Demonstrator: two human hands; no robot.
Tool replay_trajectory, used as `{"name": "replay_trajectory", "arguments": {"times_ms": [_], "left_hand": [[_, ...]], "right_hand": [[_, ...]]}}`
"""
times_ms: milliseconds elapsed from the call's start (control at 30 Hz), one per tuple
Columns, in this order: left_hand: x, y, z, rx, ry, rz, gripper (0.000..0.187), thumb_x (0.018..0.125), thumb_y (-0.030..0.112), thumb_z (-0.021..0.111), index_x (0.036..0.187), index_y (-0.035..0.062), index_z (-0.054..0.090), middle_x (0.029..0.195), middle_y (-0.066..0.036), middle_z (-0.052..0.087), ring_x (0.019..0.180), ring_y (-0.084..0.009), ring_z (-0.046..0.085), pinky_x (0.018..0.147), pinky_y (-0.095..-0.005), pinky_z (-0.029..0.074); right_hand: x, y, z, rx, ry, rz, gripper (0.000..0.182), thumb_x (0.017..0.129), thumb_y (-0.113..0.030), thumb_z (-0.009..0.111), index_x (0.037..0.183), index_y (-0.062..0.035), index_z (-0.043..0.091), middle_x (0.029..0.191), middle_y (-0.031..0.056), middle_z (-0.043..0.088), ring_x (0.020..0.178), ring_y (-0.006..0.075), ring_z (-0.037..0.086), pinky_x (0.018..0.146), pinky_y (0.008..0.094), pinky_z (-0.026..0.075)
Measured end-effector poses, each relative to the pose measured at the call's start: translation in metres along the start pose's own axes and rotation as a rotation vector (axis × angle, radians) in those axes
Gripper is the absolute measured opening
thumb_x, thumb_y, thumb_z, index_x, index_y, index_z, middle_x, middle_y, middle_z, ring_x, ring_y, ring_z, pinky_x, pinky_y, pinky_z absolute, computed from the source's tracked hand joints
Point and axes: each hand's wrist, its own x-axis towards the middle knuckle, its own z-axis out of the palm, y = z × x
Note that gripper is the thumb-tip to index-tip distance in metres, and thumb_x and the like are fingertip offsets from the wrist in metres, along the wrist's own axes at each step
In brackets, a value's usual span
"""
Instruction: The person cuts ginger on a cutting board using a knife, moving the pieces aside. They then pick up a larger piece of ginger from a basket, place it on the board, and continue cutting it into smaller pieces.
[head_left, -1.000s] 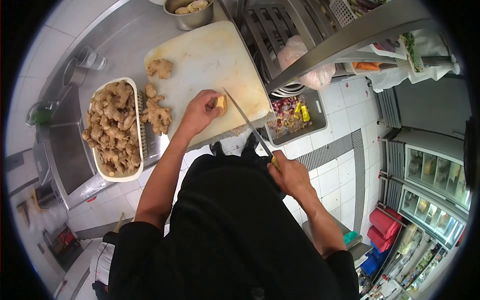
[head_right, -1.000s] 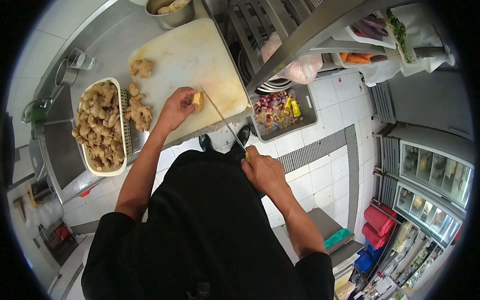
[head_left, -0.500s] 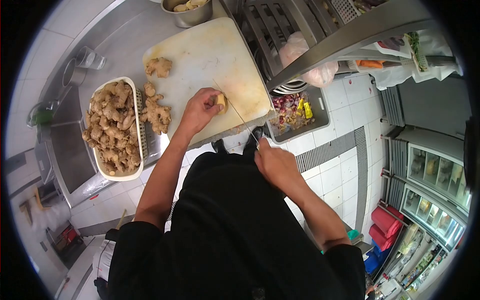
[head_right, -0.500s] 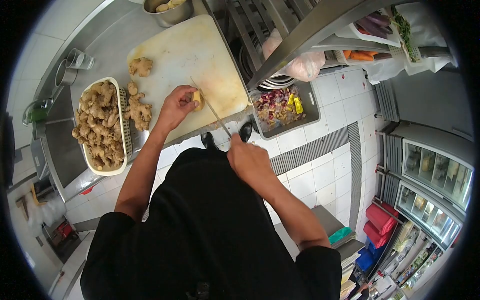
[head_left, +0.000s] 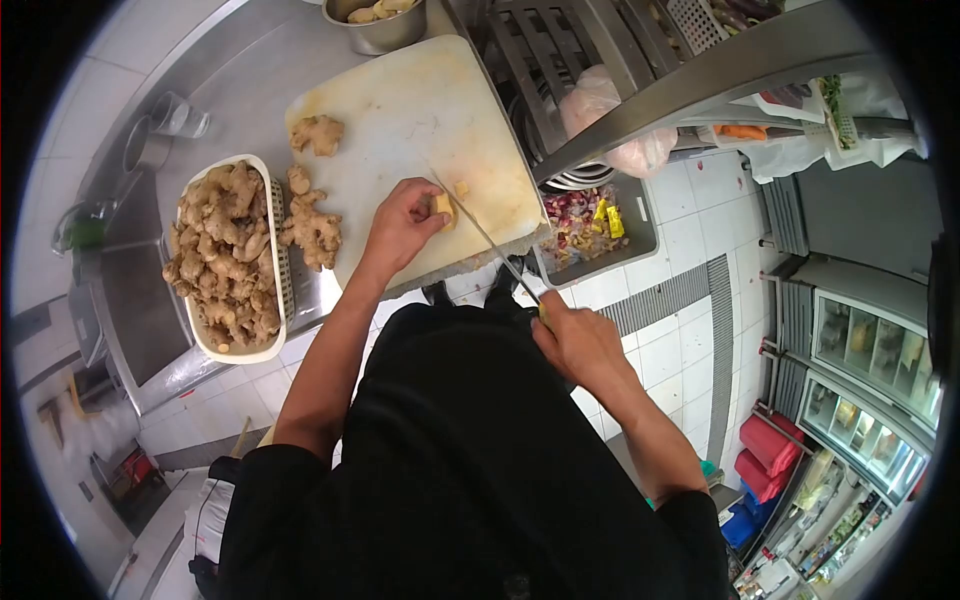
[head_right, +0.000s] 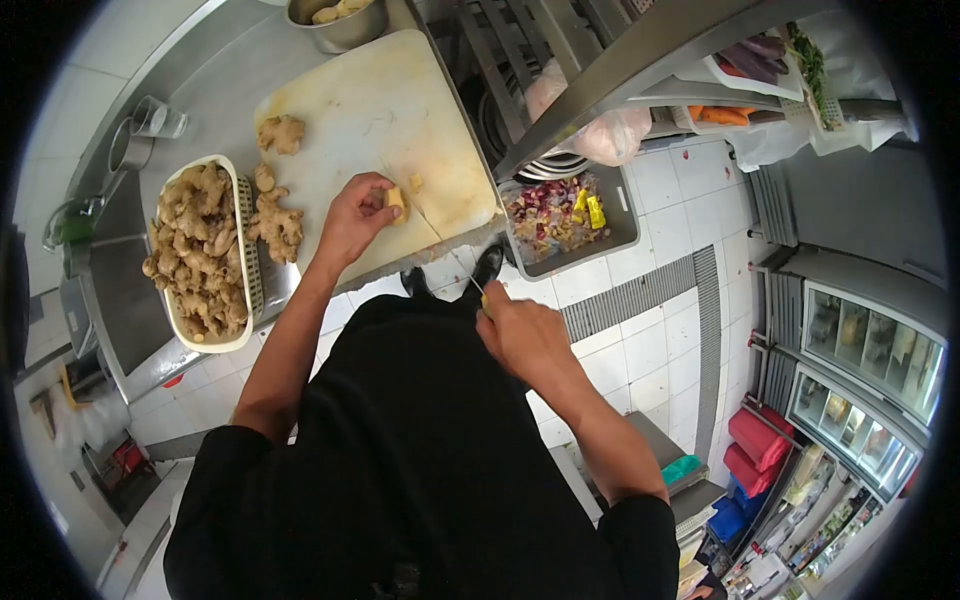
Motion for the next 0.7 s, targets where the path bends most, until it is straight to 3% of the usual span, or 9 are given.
{"name": "replay_trajectory", "arguments": {"times_ms": [200, 300, 367, 433, 700], "left_hand": [[0.000, 0.005, 0.000, -0.004, 0.009, -0.012, 0.035, 0.084, 0.007, 0.082, 0.115, 0.0020, 0.067, 0.116, -0.006, 0.063, 0.079, -0.0142, 0.062, 0.077, -0.0298, 0.056], [0.000, 0.010, -0.002, 0.068, -0.003, 0.002, 0.036, 0.083, 0.007, 0.082, 0.116, 0.0017, 0.067, 0.116, -0.006, 0.063, 0.079, -0.0143, 0.062, 0.077, -0.0301, 0.056], [0.001, 0.006, -0.001, 0.074, -0.025, 0.018, 0.035, 0.085, 0.003, 0.081, 0.118, 0.0020, 0.068, 0.128, -0.006, 0.060, 0.084, -0.0117, 0.063, 0.078, -0.0268, 0.056], [-0.002, 0.007, 0.003, 0.073, 0.013, 0.030, 0.036, 0.084, 0.005, 0.081, 0.118, 0.0021, 0.068, 0.125, -0.006, 0.062, 0.083, -0.0139, 0.064, 0.079, -0.0285, 0.056], [-0.003, 0.004, 0.002, -0.004, 0.027, 0.010, 0.038, 0.083, 0.007, 0.082, 0.117, 0.0014, 0.066, 0.123, -0.007, 0.062, 0.085, -0.0159, 0.065, 0.078, -0.0297, 0.056]], "right_hand": [[-0.015, -0.004, -0.008, -0.021, -0.105, 0.069, 0.027, 0.099, -0.026, 0.062, 0.113, -0.0043, 0.051, 0.075, 0.0230, 0.070, 0.076, 0.0455, 0.070, 0.069, 0.0572, 0.054], [0.023, 0.005, 0.027, -0.028, 0.007, -0.011, 0.028, 0.098, -0.024, 0.063, 0.112, -0.0031, 0.051, 0.078, 0.0222, 0.071, 0.078, 0.0431, 0.071, 0.070, 0.0561, 0.054], [0.066, 0.012, 0.056, -0.007, 0.115, -0.090, 0.025, 0.097, -0.021, 0.062, 0.109, -0.0022, 0.052, 0.078, 0.0216, 0.071, 0.077, 0.0417, 0.072, 0.070, 0.0550, 0.055], [0.086, 0.005, 0.049, 0.014, 0.190, -0.152, 0.022, 0.096, -0.019, 0.061, 0.107, -0.0017, 0.054, 0.077, 0.0211, 0.072, 0.075, 0.0408, 0.072, 0.069, 0.0542, 0.056], [0.036, -0.002, 0.003, -0.005, 0.023, -0.045, 0.026, 0.098, -0.026, 0.061, 0.107, -0.0022, 0.053, 0.079, 0.0231, 0.072, 0.079, 0.0433, 0.072, 0.073, 0.0553, 0.056]]}}
